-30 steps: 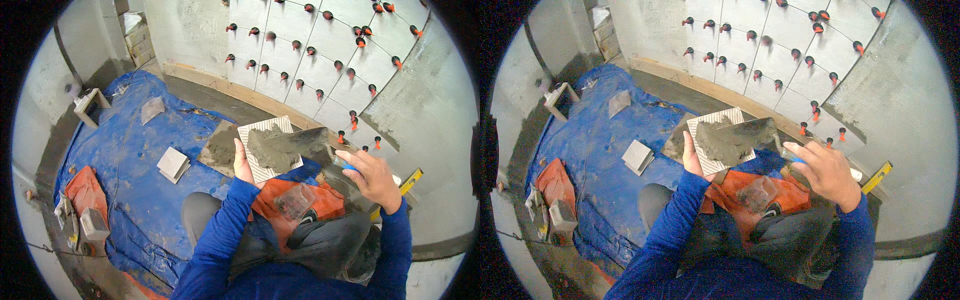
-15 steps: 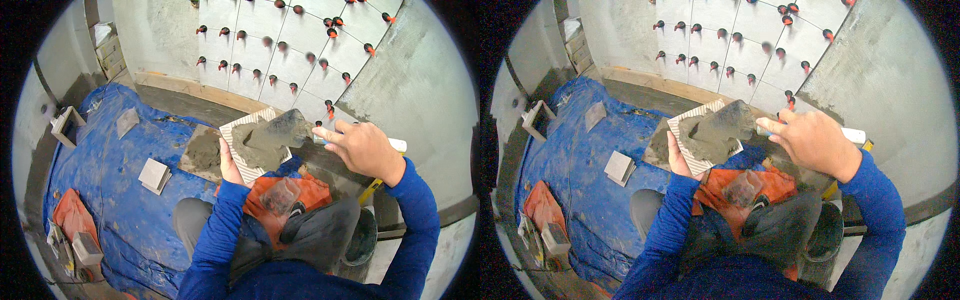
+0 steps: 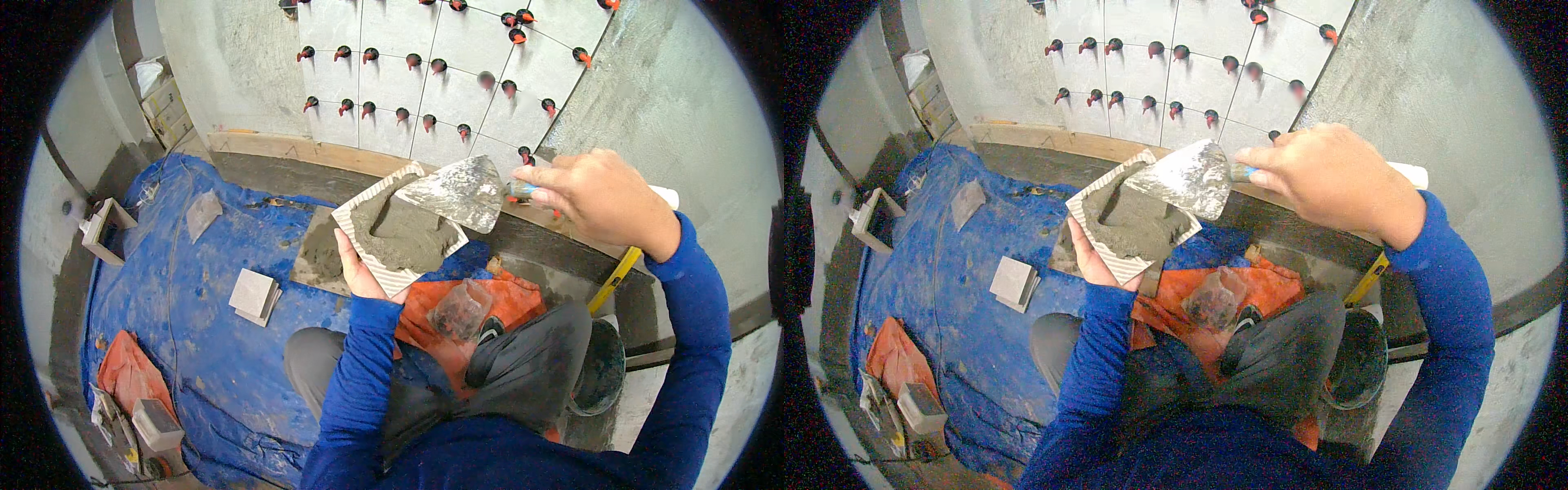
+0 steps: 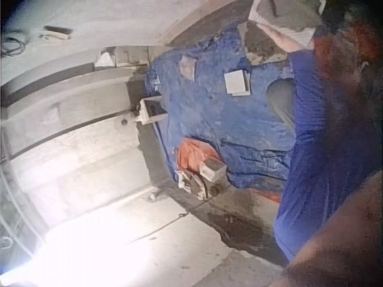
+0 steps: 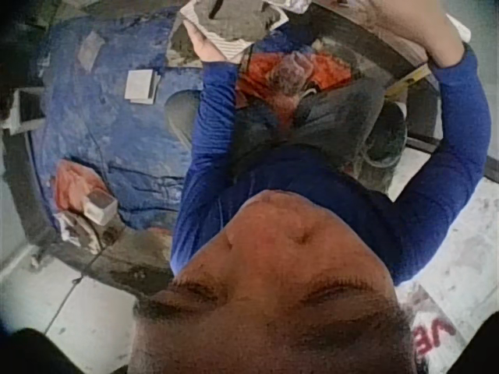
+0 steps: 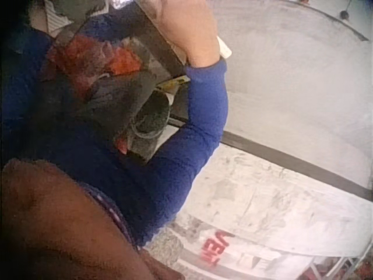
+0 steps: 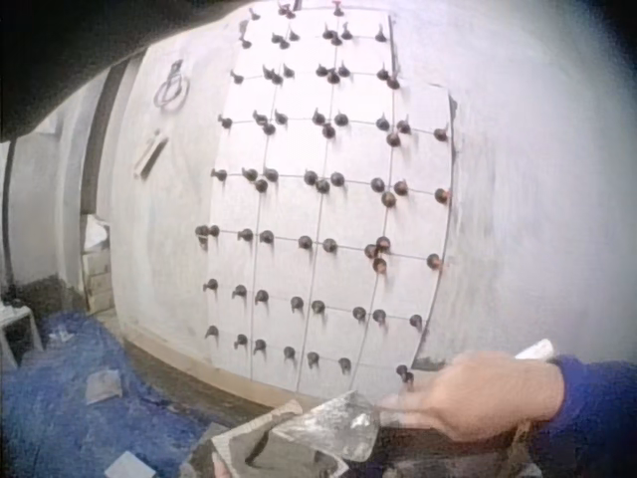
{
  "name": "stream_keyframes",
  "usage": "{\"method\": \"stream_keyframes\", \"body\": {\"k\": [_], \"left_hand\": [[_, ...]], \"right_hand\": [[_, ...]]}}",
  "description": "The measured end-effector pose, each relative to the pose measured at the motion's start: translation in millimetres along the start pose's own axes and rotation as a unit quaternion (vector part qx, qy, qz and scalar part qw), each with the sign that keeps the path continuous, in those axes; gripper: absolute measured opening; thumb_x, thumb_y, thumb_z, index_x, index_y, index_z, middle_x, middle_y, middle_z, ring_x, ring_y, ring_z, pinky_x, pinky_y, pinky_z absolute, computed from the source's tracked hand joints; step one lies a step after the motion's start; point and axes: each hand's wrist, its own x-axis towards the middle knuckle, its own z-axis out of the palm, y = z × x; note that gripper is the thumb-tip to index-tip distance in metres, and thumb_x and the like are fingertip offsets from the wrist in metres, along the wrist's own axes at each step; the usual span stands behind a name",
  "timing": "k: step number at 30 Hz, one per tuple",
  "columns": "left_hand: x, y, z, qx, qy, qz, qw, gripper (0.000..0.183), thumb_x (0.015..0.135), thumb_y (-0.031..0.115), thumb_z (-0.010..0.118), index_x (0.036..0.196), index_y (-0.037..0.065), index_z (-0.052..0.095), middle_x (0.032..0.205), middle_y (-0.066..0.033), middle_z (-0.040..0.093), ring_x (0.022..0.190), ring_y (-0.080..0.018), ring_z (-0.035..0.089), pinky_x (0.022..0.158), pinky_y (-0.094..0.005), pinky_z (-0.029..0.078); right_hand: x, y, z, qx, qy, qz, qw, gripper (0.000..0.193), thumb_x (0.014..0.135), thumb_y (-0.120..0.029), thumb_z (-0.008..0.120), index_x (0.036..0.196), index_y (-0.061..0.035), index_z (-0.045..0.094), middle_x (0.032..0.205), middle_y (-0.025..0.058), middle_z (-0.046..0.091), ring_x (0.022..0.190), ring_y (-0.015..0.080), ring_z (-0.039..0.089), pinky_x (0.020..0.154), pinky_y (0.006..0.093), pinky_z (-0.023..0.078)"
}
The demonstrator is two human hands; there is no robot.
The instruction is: The person applies cement to a tile using a trowel and places it on a wall with tile leveling clips. They scrape excess cement from the floor, mix cement in a bucket, and continue applying tiles with spacers.
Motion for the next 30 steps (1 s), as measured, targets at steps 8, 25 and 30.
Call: {"method": "stream_keyframes", "body": {"k": [8, 25, 30], "left_hand": [[2, 3, -1, 0.003, 0.038, 0.018, 0.999, 0.072, 0.1, 0.064, 0.046, 0.15, 0.012, 0.046, 0.15, -0.0122, 0.05, 0.134, -0.0355, 0.051, 0.112, -0.0551, 0.042], [17, -4, -19, -0.087, -0.015, 0.045, 0.995, 0.067, 0.1, 0.064, 0.039, 0.146, 0.017, 0.052, 0.151, -0.0114, 0.051, 0.137, -0.0382, 0.048, 0.114, -0.0628, 0.034], [16, -4, -13, -0.113, -0.038, 0.036, 0.992, 0.067, 0.101, 0.063, 0.039, 0.147, 0.017, 0.05, 0.151, -0.012, 0.051, 0.138, -0.0391, 0.047, 0.115, -0.0637, 0.033]], "right_hand": [[12, 3, 14, 0.121, -0.053, 0.007, 0.991, 0.036, 0.103, -0.029, 0.052, 0.124, -0.0049, 0.068, 0.103, 0.0231, 0.071, 0.097, 0.0413, 0.068, 0.086, 0.0501, 0.053], [-45, -23, 70, -0.005, 0.089, -0.025, 0.996, 0.048, 0.091, -0.029, 0.068, 0.138, -0.0234, 0.06, 0.076, 0.0079, 0.048, 0.063, 0.0256, 0.058, 0.055, 0.0385, 0.047], [-45, -21, 104, -0.014, 0.14, -0.017, 0.99, 0.051, 0.09, -0.026, 0.07, 0.139, -0.019, 0.06, 0.077, 0.0063, 0.048, 0.065, 0.0241, 0.056, 0.056, 0.0387, 0.047]]}}
